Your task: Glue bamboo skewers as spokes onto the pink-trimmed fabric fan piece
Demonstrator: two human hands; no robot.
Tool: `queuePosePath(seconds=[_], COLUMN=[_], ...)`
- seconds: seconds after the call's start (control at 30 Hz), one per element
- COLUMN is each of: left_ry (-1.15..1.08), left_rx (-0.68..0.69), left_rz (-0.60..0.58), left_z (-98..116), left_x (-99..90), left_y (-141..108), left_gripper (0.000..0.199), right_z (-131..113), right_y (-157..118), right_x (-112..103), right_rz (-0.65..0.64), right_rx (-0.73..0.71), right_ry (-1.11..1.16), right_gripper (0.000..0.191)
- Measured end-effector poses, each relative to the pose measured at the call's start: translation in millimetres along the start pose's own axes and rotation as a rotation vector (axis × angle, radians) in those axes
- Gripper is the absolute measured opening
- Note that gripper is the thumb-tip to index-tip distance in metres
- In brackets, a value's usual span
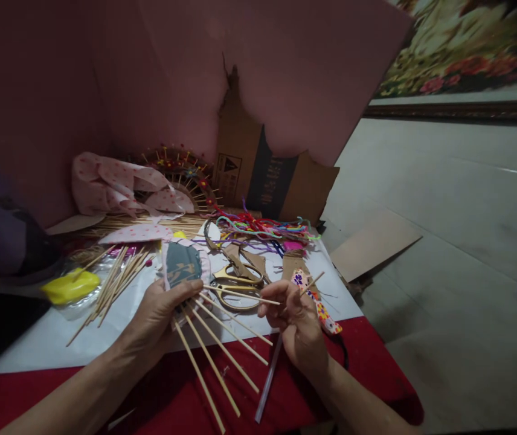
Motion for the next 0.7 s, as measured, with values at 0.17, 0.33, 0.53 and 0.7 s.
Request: queuePosePath(seconds=[0.17, 0.33, 0.53, 0.7], left_ry=[0.020, 0.036, 0.044, 0.052], left_rx=[0.006, 0.001, 0.029, 0.011], left_rz=[0.027, 0.011, -0.012, -0.027], left_z=[2.7, -0.5, -4.9, -7.2], left_x=[3.0, 5.0, 3.1, 2.9], left_y=[-2.5, -3.5, -2.1, -2.7], left_gripper=[0.025, 0.025, 0.025, 0.025], right_z=[0.7, 2.0, 3.3, 4.9], right_y=[-0.5, -3.1, -4.7, -2.4], right_x=[1.0, 5.1, 7.6, 4.7], right_rz=[-0.126, -0.135, -0.105, -0.107], right_rx=[-0.037, -0.017, -0.068, -0.025], right_ry=[-0.098, -0.273, -0.473, -0.485], right_gripper=[0.035, 0.017, 0.011, 0.011])
Point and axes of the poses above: each hand's wrist, its own y-axis towards the middle knuckle, its own x-axis out of the palm, z = x × y, the point moved 2 cm from there along y, towards the middle knuckle, and after that the axes turned 12 degrees about y, right-handed, at the moved point
